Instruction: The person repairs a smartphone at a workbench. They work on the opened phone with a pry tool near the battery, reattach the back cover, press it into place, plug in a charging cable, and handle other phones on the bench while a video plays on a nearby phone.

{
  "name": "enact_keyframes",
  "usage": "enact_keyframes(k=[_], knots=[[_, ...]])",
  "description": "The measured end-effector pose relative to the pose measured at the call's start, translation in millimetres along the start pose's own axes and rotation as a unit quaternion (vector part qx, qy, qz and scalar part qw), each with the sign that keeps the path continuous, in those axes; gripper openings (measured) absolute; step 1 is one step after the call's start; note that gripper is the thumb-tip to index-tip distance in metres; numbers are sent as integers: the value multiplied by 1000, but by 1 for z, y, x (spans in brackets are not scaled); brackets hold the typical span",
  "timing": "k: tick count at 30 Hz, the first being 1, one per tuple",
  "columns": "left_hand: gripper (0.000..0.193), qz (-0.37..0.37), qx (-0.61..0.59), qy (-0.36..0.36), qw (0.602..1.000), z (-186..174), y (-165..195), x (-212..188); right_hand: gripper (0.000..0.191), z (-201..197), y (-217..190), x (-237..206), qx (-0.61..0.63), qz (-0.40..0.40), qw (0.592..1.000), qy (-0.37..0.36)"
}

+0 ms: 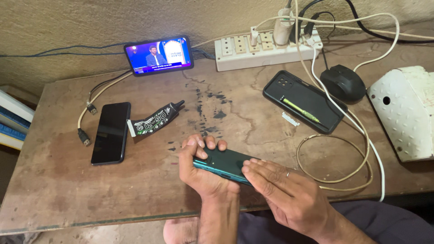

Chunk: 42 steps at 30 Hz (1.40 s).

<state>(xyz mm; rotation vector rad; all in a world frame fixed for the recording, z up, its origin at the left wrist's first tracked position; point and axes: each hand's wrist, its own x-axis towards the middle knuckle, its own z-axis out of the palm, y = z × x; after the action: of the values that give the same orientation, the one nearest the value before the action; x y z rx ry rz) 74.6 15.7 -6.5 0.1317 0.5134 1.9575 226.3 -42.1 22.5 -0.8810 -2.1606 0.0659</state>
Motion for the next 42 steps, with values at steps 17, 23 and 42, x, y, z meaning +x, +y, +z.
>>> enact_keyframes(k=[17,23,42], knots=[[50,28,113,36,992,29,-11,-36,41,3,-1,-3,-29,19,999,31],[52,78,53,6,996,22,-12,-35,36,2,-3,-3,-24,-1,999,30],[53,82,-26,-93,992,-7,-6,-21,50,1,0,-6,23,-19,999,-36]])
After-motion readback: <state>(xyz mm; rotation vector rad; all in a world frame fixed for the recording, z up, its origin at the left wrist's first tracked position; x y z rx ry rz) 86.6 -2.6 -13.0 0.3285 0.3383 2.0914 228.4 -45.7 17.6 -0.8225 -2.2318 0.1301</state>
